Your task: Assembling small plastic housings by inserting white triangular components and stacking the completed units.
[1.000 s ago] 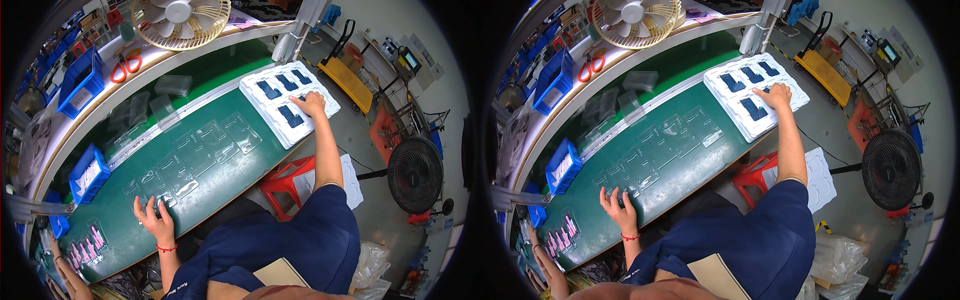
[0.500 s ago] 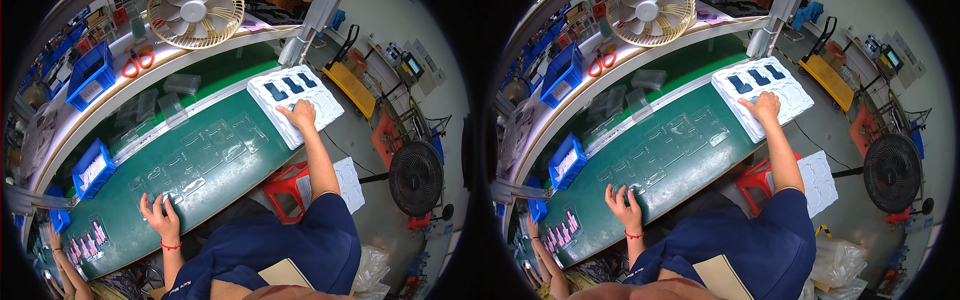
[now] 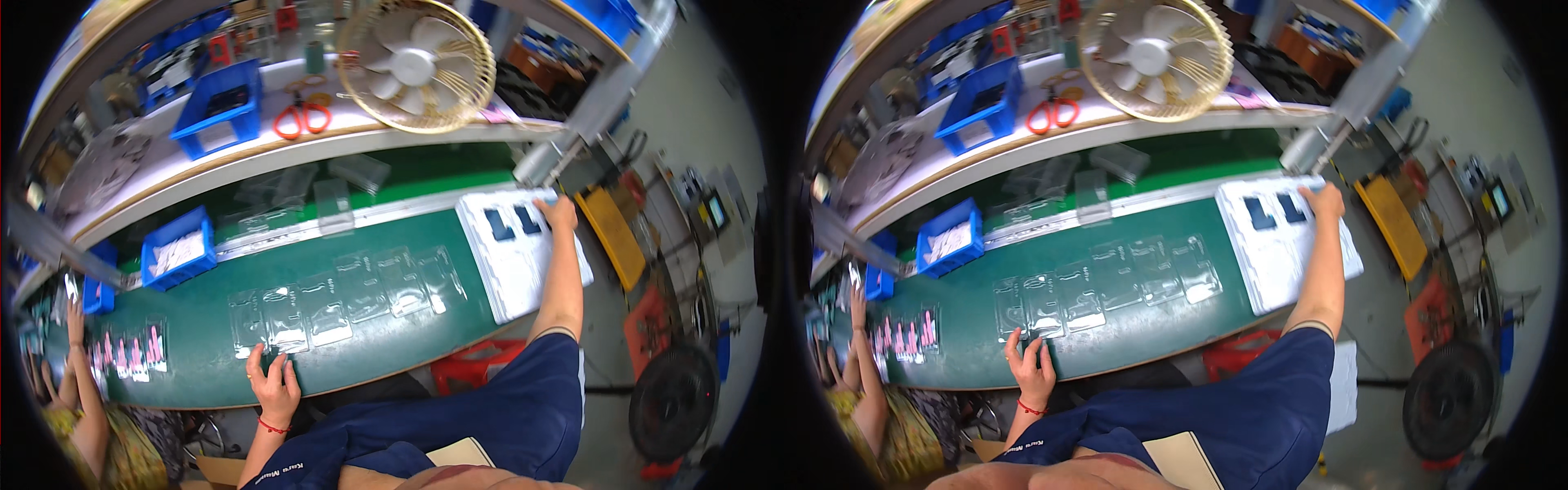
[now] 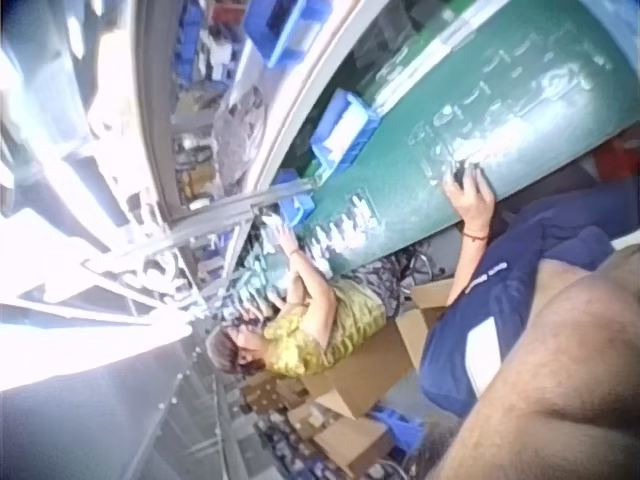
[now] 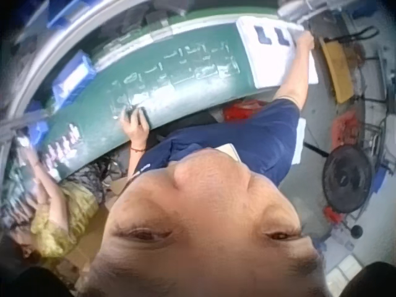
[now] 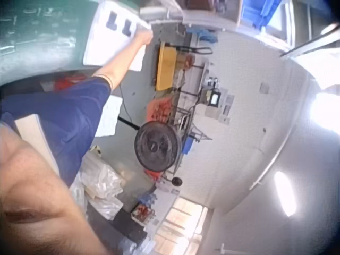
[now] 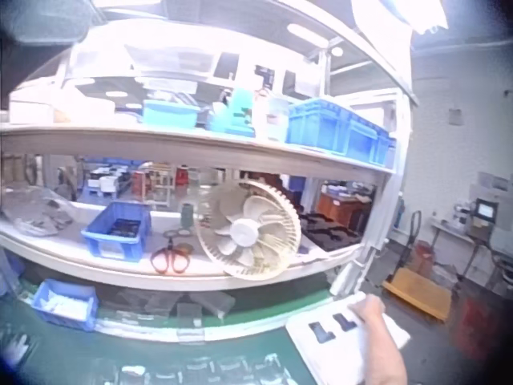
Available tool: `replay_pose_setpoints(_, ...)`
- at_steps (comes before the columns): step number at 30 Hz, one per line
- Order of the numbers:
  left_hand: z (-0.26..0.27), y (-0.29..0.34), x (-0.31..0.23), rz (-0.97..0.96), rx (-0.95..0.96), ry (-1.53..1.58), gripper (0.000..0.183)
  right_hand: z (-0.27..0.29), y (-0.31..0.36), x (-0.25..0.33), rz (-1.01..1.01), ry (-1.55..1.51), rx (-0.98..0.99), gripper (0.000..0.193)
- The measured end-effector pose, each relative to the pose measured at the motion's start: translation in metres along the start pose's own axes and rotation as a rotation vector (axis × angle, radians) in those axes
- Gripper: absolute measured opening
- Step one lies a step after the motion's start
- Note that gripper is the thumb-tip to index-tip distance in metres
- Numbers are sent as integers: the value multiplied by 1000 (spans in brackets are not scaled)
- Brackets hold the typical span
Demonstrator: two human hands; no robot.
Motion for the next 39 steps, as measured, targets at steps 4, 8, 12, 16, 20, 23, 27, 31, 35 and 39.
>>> replay_pose_setpoints(4, 4, -2, -5, 21, -64, -46, 16, -19, -26, -1, -74, 2, 111, 80)
replay_pose_setpoints(8, 4, 0, -2, 62, -100, -40, 15, -21, -35, 4, -29, 117, 127, 84)
replay_pose_setpoints(12, 6, -1, -5, 56, -96, -47, 15, -5, -26, 15, 91, 129, 173, 81)
replay_pose_setpoints(16, 7, -4, -6, 54, -106, -19, 14, 19, 3, 33, 63, 90, 51, 76)
replay_pose_setpoints(20, 8, -2, -4, 38, -122, 1, 14, -25, 12, 47, 160, -137, 88, 81)
replay_pose_setpoints(23, 8, -3, -3, 67, -111, 41, 13, -27, 15, 51, 148, -174, 179, 81)
replay_pose_setpoints(27, 9, 0, -2, 52, -146, 59, 12, -16, 17, 57, 161, -146, 213, 79)
replay_pose_setpoints(31, 12, -3, -2, 54, -164, 40, 12, 5, 35, 71, 197, -71, 156, 73)
replay_pose_setpoints(35, 13, -4, -2, 45, -150, 76, 12, 19, 64, 90, 250, -145, 71, 68)
replay_pose_setpoints(39, 13, -3, -2, 36, -150, 100, 13, 5, 80, 114, 326, -212, 113, 61)
Point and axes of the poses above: each hand's wrist, its own y-axis away from the middle knuckle, its own z-axis out of the back of the hand, x = y × z, the point moved 5 cm from there along -y, towards the middle knuckle, and after that the axes turned 7 degrees about y, right-handed, at the moved point
